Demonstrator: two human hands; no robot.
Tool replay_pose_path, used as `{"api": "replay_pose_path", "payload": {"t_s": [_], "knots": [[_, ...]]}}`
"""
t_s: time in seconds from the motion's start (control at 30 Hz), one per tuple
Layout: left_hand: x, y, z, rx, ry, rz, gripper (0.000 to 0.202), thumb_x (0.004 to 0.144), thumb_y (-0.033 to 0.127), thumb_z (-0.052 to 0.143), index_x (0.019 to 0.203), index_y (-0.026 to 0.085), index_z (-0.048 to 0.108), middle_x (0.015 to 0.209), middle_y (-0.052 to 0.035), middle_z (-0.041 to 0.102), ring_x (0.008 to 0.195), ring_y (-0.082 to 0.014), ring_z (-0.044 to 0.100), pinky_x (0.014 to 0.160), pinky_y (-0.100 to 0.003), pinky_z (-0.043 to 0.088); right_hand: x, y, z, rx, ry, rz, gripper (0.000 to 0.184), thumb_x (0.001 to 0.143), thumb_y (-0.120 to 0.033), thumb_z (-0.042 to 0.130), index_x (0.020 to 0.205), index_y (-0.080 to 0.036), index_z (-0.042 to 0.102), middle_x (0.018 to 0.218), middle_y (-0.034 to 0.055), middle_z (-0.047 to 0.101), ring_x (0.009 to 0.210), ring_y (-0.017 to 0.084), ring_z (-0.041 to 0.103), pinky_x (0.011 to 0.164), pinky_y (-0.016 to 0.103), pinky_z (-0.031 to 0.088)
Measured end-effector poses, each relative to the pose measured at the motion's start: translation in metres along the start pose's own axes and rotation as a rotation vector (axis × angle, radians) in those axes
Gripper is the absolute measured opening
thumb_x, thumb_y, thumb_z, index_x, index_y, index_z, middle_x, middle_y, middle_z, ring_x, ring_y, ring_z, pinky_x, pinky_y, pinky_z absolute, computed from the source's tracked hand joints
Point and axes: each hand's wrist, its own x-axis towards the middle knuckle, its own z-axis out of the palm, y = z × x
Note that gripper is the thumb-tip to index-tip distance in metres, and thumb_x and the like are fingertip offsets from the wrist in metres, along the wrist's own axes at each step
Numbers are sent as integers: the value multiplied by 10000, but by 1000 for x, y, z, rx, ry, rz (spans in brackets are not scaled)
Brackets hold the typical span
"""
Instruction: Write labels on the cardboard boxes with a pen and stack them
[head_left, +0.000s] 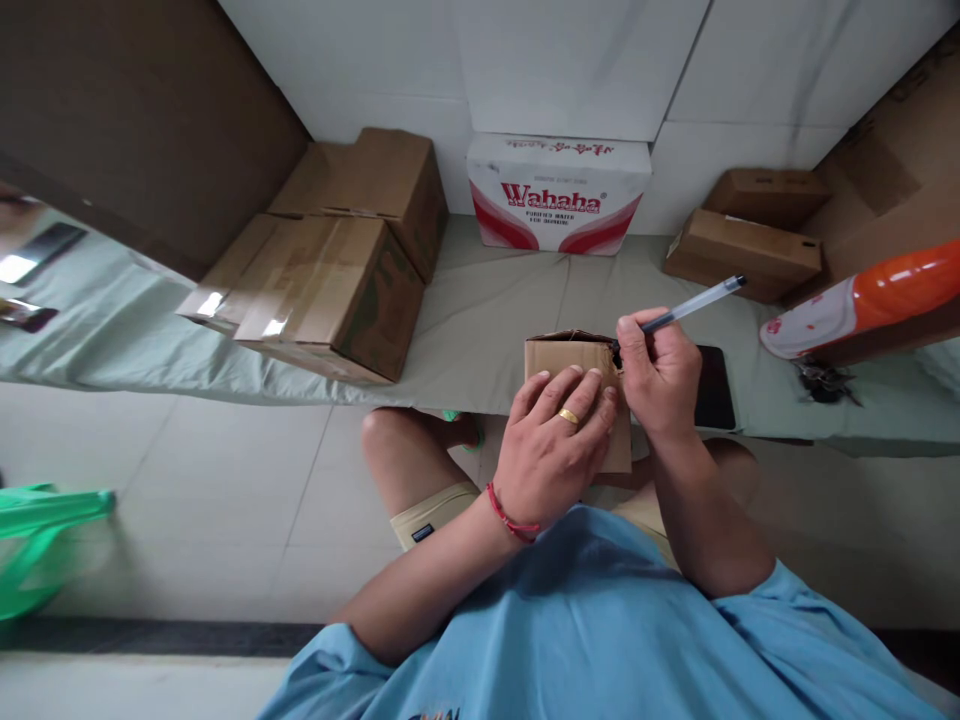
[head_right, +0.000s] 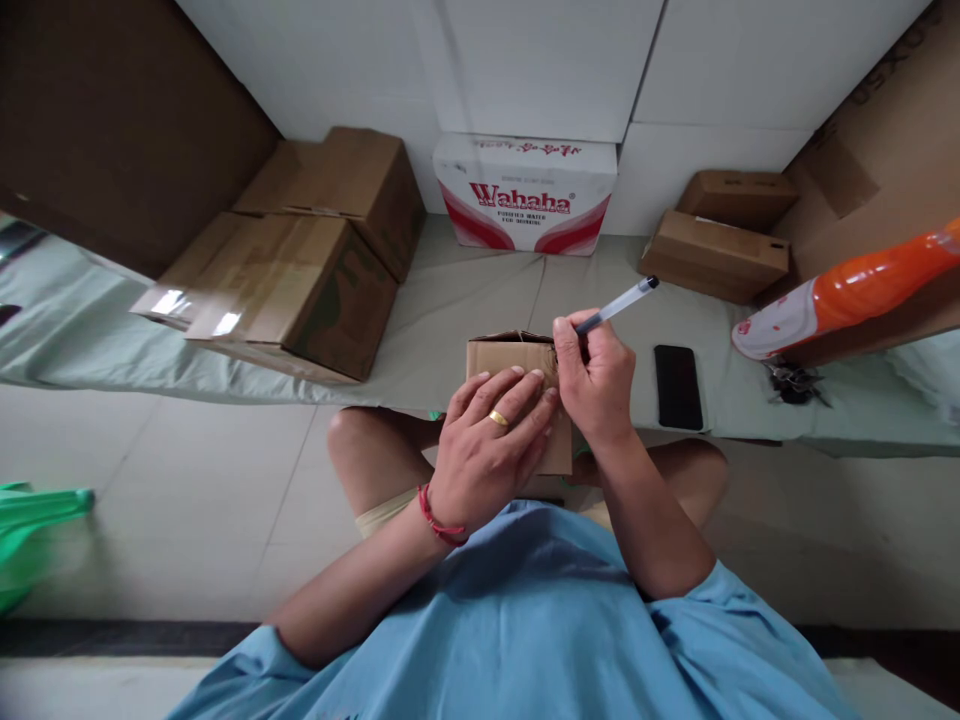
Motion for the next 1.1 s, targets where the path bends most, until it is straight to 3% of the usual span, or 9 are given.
{"api": "replay_pose_path", "payload": {"t_s": [0.2, 0.4, 0.57, 0.83, 0.93, 1.1], "knots": [[0, 0, 1, 8, 18, 6, 310, 1057, 248, 610, 1356, 208, 681, 1435, -85, 729, 1358, -283, 645, 1188, -468, 405, 0, 0, -1, -18, 61, -30, 321, 1065, -455, 549, 863, -210, 596, 642, -51, 520, 572, 97, 445, 620, 256, 390], [-1, 0, 0, 3, 9, 2, 316, 1058, 251, 606, 1364, 214, 677, 1443, -89, 724, 1367, -282, 640, 1194, -472, 404, 1, 0, 0, 18, 13, -3, 328, 1062, -477, 552, 876, -212, 606, 648, -50, 519, 572, 98, 439, 600, 255, 381], [-1, 0, 0, -6, -1, -5, 321, 1060, 253, 601, 1371, 228, 678, 1443, -87, 723, 1374, -280, 638, 1200, -474, 403, 1, -1, -1, -52, 55, -29, 338, 1058, -475, 557, 853, -211, 609, 644, -44, 526, 575, 101, 450, 620, 261, 395], [0, -2, 0, -11, -12, -13, 315, 1058, 265, 610, 1363, 246, 684, 1443, -79, 723, 1382, -279, 634, 1198, -470, 404, -1, 1, -6, 14, 42, 4, 360, 1050, -519, 571, 861, -214, 602, 645, -48, 507, 575, 98, 435, 609, 258, 393], [3, -4, 1, -11, -8, -10, 305, 1056, 261, 607, 1349, 238, 690, 1441, -80, 723, 1369, -279, 636, 1182, -473, 412, -3, 7, -11, 131, 85, 76, 388, 1041, -565, 575, 872, -217, 604, 643, -50, 491, 555, 95, 419, 567, 253, 373], [8, -7, 2, -13, -12, -24, 297, 1060, 264, 597, 1333, 256, 715, 1426, -81, 730, 1360, -277, 638, 1175, -470, 419, -7, 13, -12, 329, -9, 181, 462, 997, -662, 608, 868, -218, 610, 637, -50, 477, 535, 88, 423, 505, 231, 346]]}}
